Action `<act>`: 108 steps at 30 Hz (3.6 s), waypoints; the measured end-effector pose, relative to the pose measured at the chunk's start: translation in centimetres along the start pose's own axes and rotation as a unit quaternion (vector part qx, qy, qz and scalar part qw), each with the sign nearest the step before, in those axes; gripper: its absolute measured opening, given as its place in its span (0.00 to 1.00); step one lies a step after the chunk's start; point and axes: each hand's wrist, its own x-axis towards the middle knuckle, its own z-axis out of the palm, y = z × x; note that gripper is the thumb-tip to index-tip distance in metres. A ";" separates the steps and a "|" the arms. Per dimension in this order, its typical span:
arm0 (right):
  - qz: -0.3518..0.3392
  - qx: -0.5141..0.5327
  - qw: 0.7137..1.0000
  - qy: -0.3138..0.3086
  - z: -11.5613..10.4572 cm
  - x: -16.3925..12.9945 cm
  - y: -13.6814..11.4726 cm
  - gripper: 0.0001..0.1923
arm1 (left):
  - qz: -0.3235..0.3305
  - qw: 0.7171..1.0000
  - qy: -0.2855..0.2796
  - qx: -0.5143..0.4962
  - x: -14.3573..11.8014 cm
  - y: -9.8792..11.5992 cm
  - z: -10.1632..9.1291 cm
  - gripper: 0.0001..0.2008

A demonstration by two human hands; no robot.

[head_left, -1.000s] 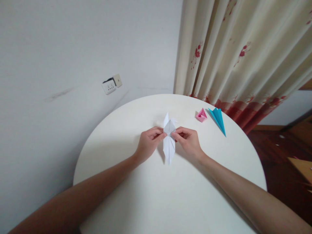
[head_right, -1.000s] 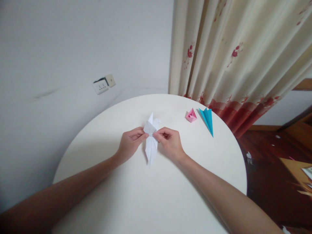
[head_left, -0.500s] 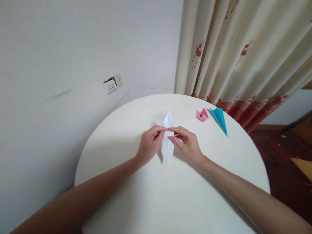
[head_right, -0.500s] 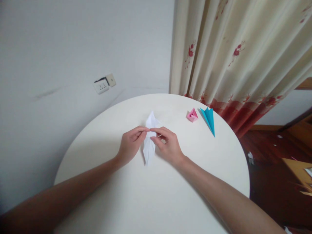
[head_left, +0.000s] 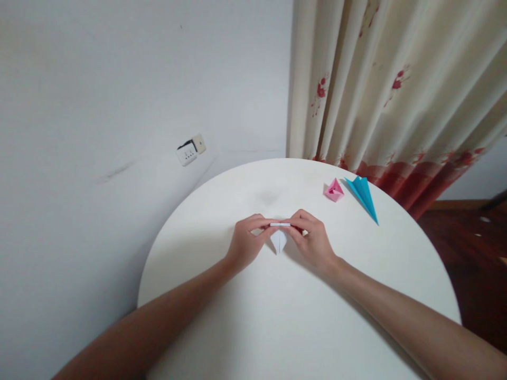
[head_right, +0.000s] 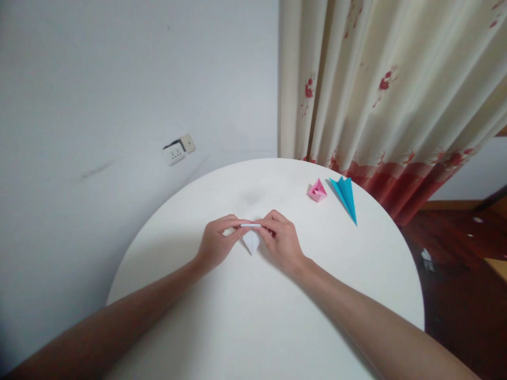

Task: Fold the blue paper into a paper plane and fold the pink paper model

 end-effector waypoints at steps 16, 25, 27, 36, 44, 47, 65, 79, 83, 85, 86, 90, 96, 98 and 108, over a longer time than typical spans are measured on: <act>0.208 0.160 0.965 0.010 1.0 0.1 -0.6 0.18 | -0.153 0.975 -0.009 -0.164 -0.2 0.4 1.2 0.13; 0.190 0.243 0.951 0.016 0.4 0.6 -0.7 0.14 | -0.157 0.970 -0.025 -0.184 -0.1 0.0 0.9 0.12; 0.193 0.252 0.948 0.025 0.3 0.7 -0.7 0.13 | -0.150 0.971 -0.025 -0.185 -0.1 0.1 0.8 0.11; 0.207 0.243 0.948 0.004 -0.7 0.8 -0.2 0.09 | -0.101 0.971 -0.095 -0.195 -0.4 -0.4 0.0 0.12; 0.188 0.239 0.951 -0.047 -1.2 0.7 -0.5 0.13 | -0.142 0.980 -0.045 -0.129 -0.5 -0.6 0.2 0.14; 0.204 0.212 0.955 -0.025 -0.7 0.8 -0.4 0.14 | -0.146 0.980 -0.027 -0.130 -0.5 -0.3 0.5 0.13; 0.207 0.226 0.951 0.032 0.5 0.7 -0.2 0.13 | -0.127 0.977 0.013 -0.171 -0.2 0.1 1.1 0.10; 0.210 0.276 0.938 -0.022 -0.9 0.6 0.4 0.09 | -0.064 0.979 -0.110 -0.161 -0.1 -0.8 -0.4 0.16; 0.196 0.333 0.919 -0.074 -1.7 0.5 0.4 0.15 | -0.085 0.973 -0.140 -0.162 0.0 -1.4 -0.6 0.20; 0.189 0.340 0.916 -0.093 -1.9 0.5 0.2 0.18 | -0.084 0.977 -0.130 -0.147 0.1 -1.4 -0.6 0.18; 0.188 0.340 0.916 -0.098 -1.9 0.5 0.1 0.19 | -0.081 0.980 -0.124 -0.136 0.1 -1.4 -0.6 0.18; 0.192 0.323 0.921 -0.098 -1.6 0.6 -0.1 0.21 | -0.076 0.987 -0.091 -0.107 0.2 -0.9 -0.5 0.16; 0.188 0.223 0.956 -0.039 -0.6 0.7 0.2 0.12 | -0.096 0.985 -0.072 -0.126 0.1 -1.0 0.1 0.12; 0.180 0.198 0.963 -0.020 -0.5 0.7 0.4 0.09 | -0.095 0.984 -0.084 -0.127 0.1 -1.1 0.2 0.13; 0.201 0.209 0.956 -0.044 -0.4 0.6 1.3 0.14 | -0.121 0.977 -0.080 -0.153 0.2 -0.6 0.2 0.17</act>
